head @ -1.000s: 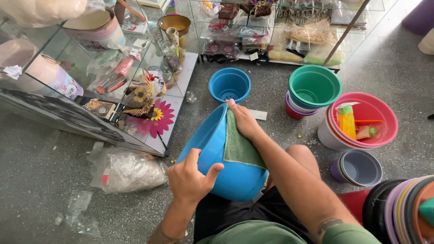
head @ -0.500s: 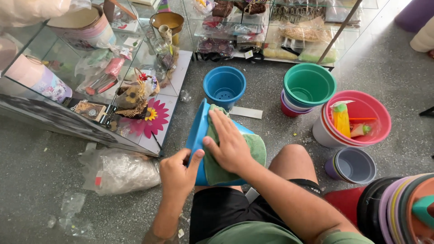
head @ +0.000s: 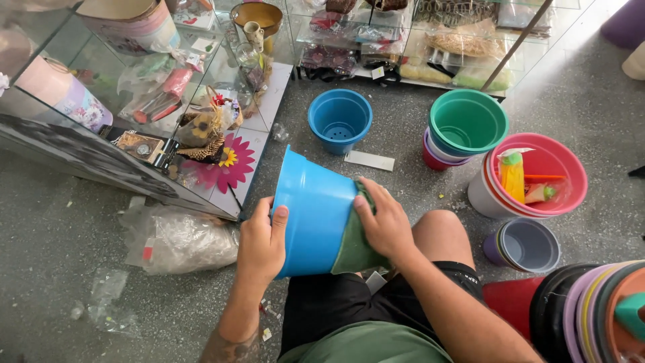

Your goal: The person sits on the floor and wipes the inside and outside of a blue plastic bucket using a green cloth. They rotate the bucket and scrub multiple areas, then lift it to show the interior before placing it down.

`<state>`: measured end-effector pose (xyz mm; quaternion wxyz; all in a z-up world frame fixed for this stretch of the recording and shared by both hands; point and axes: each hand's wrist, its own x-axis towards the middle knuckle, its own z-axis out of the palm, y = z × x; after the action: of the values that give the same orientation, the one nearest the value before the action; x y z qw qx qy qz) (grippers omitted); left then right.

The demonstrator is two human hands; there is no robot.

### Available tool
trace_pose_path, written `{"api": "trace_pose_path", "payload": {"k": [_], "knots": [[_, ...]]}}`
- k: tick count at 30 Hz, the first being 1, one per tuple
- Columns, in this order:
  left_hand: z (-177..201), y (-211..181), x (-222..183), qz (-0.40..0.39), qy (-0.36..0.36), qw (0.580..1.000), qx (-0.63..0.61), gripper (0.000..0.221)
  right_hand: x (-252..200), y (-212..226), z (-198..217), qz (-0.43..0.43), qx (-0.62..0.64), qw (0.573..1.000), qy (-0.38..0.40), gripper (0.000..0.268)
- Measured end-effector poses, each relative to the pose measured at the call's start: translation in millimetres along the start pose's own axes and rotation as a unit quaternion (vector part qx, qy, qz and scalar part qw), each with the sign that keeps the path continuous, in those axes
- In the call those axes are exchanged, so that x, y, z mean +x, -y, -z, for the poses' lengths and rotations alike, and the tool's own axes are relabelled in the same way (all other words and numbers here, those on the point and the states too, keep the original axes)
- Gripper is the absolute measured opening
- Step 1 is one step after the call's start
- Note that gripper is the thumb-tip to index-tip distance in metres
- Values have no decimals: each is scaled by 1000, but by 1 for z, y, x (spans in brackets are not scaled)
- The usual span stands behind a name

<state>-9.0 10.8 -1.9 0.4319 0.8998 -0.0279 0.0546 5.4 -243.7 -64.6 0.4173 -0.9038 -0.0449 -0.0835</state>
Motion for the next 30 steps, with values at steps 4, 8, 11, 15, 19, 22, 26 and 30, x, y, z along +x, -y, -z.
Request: {"api": "trace_pose_path", "payload": {"k": [4,8,11,15,19,22,26,30], "knots": [[-14,-8,4,-35,10,999,-17,54,-13,-13,10,-78,50,996,-13,52],[-15,-24,1,-76,49,996,-7,85,-23,1,5,-7,-24,1000,-16,63],[-21,-33,-6,-72,88,994,-4,109,-27,38,-7,131,-59,989,-22,86],[-26,-25,-4,-71,98,992,-26,124,-17,76,-22,240,-22,970,-27,102],[-22,-19,-6,-59,87,994,22,125,10,80,-27,271,-18,962,-6,92],[-19,-24,-17,-51,83,994,54,108,36,77,-22,234,-31,971,42,85],[-16,-24,-22,-70,88,992,63,90,79,69,-2,65,83,983,149,85],[-6,-12,-15,-81,121,984,99,75,109,21,-7,-120,150,958,211,86]]}}
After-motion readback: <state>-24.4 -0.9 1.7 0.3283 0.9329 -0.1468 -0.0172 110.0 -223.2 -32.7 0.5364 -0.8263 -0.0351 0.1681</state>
